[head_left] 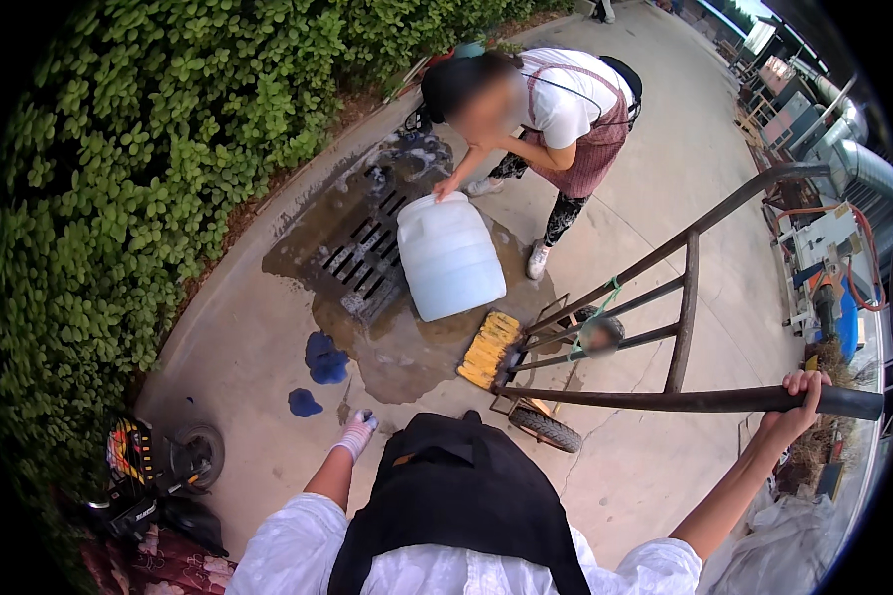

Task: The person transports a large white bucket filled with liquid using a hand truck from an outdoor area into a factory. They then pour the liquid into a machine hopper and stack blue plastic lids on a conveyor belt.

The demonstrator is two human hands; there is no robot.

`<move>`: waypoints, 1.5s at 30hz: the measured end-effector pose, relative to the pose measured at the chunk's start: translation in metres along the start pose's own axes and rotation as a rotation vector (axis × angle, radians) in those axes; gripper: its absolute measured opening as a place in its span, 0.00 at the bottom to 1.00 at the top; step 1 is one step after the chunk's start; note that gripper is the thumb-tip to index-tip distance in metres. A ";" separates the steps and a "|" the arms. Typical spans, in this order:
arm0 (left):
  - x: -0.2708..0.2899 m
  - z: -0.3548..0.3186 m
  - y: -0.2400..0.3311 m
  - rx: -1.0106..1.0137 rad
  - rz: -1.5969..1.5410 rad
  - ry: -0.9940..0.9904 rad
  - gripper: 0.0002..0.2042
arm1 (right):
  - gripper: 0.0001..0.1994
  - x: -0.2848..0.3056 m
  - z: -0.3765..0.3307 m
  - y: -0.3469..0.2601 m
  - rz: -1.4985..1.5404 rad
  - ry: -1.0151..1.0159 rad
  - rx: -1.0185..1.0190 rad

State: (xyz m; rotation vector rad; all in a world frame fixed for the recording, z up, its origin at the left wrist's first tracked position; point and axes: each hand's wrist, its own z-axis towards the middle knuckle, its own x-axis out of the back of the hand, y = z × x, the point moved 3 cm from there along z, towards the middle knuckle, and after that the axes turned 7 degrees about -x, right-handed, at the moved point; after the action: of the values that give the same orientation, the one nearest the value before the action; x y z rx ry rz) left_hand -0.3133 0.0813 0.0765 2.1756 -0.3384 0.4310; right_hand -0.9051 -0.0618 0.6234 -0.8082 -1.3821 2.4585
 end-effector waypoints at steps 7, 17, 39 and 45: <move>0.016 -0.038 0.005 0.126 0.488 -0.197 0.23 | 0.06 -0.005 0.000 0.000 -0.023 0.025 0.010; 0.104 -0.076 0.322 -0.220 1.029 -0.173 0.14 | 0.05 0.000 0.002 0.000 -0.030 0.025 0.011; 0.121 -0.329 0.503 -1.722 0.967 -0.497 0.11 | 0.05 0.013 0.016 -0.008 -0.018 0.022 -0.049; 0.123 -0.322 0.508 -1.706 0.972 -0.510 0.12 | 0.05 -0.036 -0.003 -0.002 -0.007 -0.004 -0.035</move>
State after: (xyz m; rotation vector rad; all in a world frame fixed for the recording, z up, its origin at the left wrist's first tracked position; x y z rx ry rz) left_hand -0.4583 0.0322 0.6708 0.2906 -1.4038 -0.0336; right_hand -0.8742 -0.0744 0.6367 -0.8051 -1.4310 2.4385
